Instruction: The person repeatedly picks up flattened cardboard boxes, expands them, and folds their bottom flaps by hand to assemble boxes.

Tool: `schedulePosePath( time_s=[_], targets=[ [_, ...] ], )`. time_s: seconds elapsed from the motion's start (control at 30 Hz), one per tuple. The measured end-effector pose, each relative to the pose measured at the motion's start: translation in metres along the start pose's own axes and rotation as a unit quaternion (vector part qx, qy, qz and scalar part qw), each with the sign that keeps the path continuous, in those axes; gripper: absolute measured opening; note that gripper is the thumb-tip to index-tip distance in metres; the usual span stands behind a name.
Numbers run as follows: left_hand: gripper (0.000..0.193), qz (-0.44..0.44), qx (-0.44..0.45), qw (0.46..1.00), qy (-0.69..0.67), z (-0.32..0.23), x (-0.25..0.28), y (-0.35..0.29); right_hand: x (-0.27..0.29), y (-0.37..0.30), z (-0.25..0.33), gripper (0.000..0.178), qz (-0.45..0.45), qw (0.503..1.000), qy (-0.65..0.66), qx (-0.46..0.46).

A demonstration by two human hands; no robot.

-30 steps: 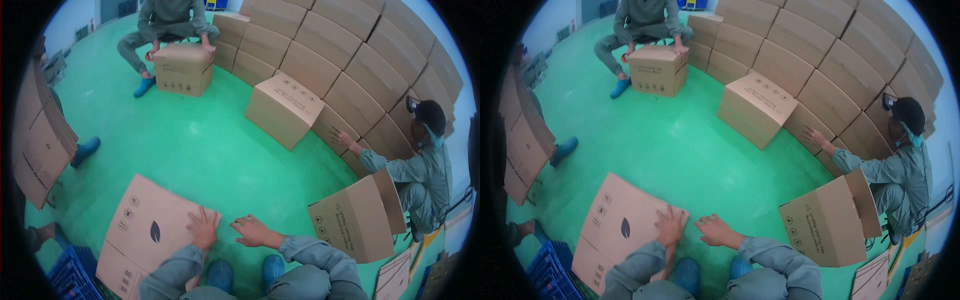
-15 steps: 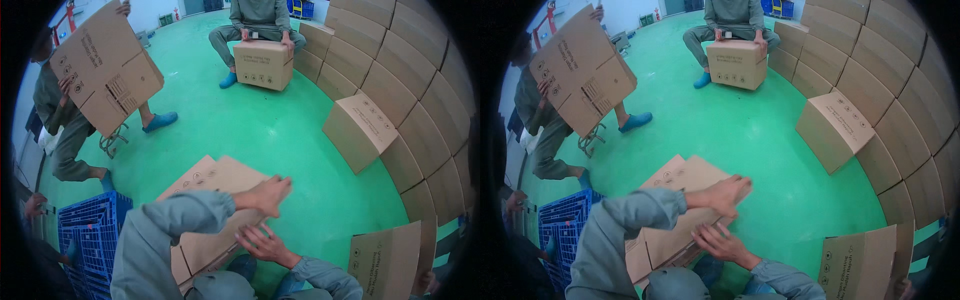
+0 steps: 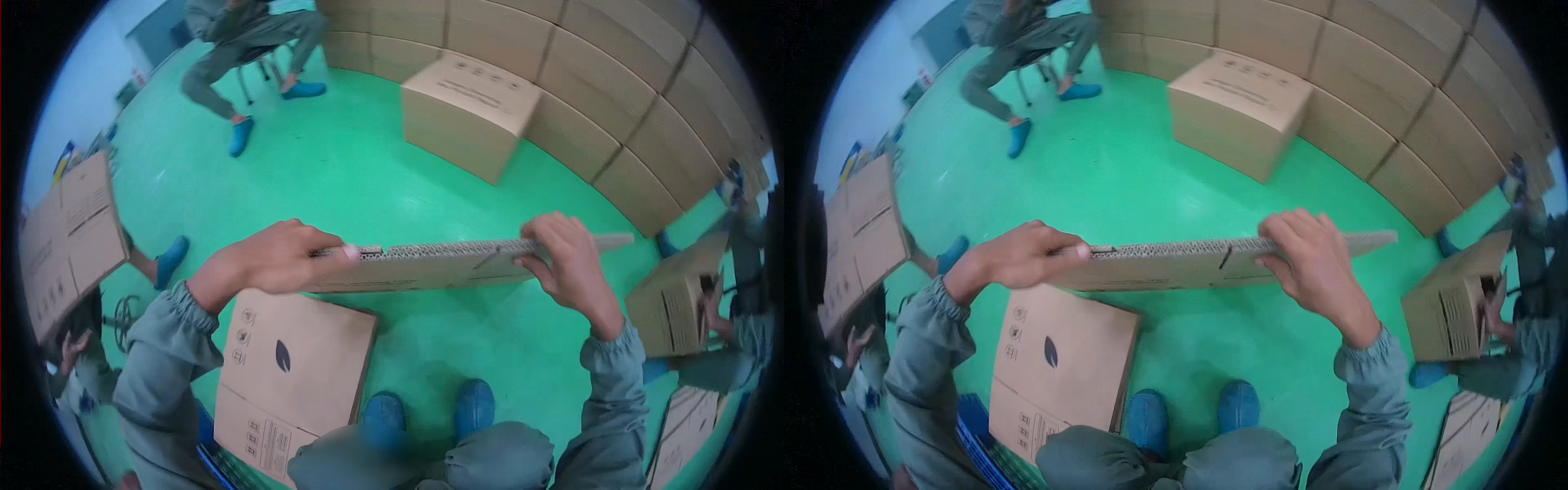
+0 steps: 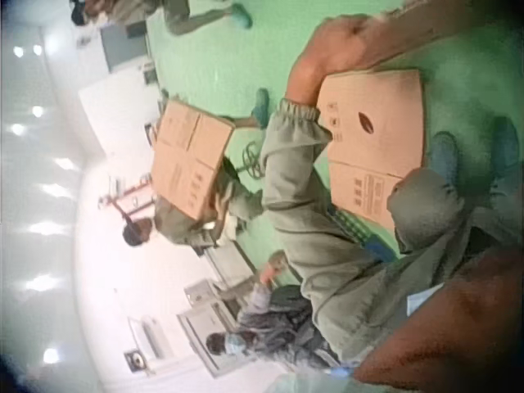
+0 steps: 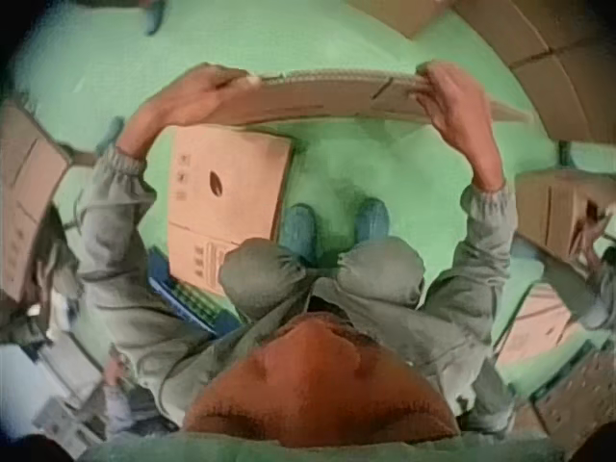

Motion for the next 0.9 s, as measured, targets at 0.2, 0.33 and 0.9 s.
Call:
schedulePosePath(
  time_s=[0.2,0.33,0.9],
  targets=[
    [0.075,-0.049,0.048,0.992,-0.102,0.040,0.026,0.063,-0.007,-0.018,0.001,0.034,-0.244,0.958,-0.148,0.019],
    [0.071,-0.102,0.053,0.993,-0.027,0.051,0.038,0.062,-0.002,-0.052,0.029,0.027,-0.280,0.947,-0.158,0.028],
    [0.125,0.049,0.152,0.965,0.206,-0.051,-0.083,0.096,-0.229,-0.032,0.061,0.035,0.429,0.896,0.095,0.061]
  ],
)
Point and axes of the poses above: each hand's wrist, its own y-axis towards the middle knuckle, its own x-axis out of the back of the hand, z = x × y, the point moved 9 cm from there along y, towards the middle knuckle, and after that the axes turned 5 degrees about -y, right-handed, at the moved point
